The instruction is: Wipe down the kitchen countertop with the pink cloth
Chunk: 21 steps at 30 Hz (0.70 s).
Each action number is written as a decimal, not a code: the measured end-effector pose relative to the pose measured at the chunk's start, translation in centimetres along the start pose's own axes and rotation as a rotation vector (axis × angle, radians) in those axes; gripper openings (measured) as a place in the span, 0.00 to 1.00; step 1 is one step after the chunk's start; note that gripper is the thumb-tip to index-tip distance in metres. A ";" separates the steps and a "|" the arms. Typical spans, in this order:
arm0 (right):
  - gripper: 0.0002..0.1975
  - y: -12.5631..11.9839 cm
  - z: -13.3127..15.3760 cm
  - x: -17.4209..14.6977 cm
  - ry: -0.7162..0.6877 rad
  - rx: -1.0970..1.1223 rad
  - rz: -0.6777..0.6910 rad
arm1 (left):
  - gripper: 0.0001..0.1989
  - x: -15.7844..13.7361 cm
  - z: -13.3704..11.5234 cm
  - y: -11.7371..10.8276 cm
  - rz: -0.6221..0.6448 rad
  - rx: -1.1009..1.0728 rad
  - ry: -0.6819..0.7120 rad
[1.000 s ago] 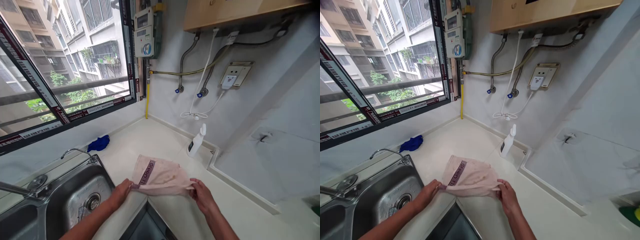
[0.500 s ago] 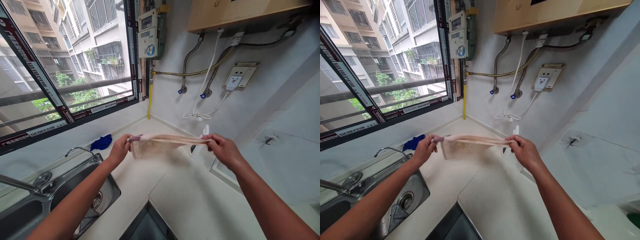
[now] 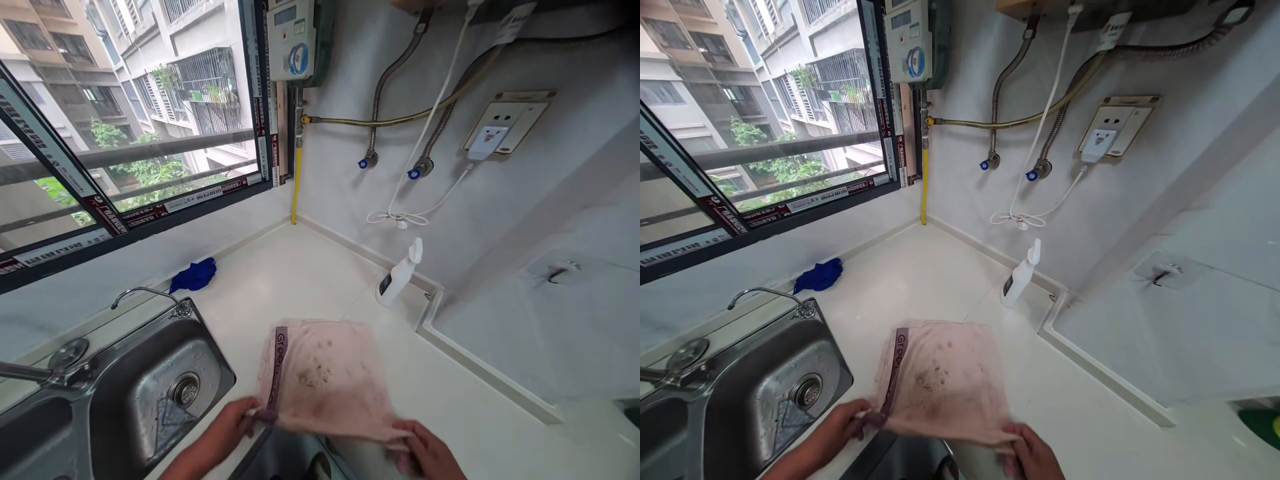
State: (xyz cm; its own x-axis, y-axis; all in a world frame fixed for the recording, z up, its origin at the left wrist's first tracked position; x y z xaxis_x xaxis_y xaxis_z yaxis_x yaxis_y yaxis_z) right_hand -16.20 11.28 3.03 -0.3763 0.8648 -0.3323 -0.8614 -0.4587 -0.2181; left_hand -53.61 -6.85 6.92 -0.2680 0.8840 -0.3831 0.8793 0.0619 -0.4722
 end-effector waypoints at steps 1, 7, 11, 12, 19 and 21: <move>0.23 0.0 1.9 1.4 -0.006 0.035 0.012 | 0.12 1.3 -0.8 -1.1 -0.013 -0.024 0.001; 0.32 -0.2 10.3 10.2 -0.184 0.252 -0.084 | 0.22 9.9 -4.1 -6.3 -0.311 -0.130 0.049; 0.32 -1.7 6.8 12.9 -0.152 -0.214 -0.201 | 0.30 9.5 -2.0 -5.4 -0.476 -0.168 0.011; 0.32 -2.2 5.6 13.2 -0.125 -0.320 -0.219 | 0.30 8.5 -1.1 -4.8 -0.485 -0.170 -0.005; 0.31 0.6 3.7 15.7 -0.027 -0.625 -0.269 | 0.31 1.6 4.6 -1.1 -0.419 -0.240 -0.157; 0.26 3.1 4.2 16.4 -0.057 -0.671 -0.239 | 0.32 1.2 5.4 -0.7 -0.413 -0.285 -0.194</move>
State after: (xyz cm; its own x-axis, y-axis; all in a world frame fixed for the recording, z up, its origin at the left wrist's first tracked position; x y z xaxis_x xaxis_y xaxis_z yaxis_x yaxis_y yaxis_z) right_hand -26.45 24.95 0.78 -0.2362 0.9584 -0.1605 -0.5336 -0.2659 -0.8028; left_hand -56.68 -8.31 2.53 -0.6586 0.6589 -0.3635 0.7498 0.5339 -0.3908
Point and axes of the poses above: each hand's wrist, its own x-axis towards the middle knuckle, its own y-axis out of the palm, z = x × y, the point moved 5 cm from there along x, towards the middle knuckle, and after that the axes turned 8 degrees about -y, right-handed, at the moved point
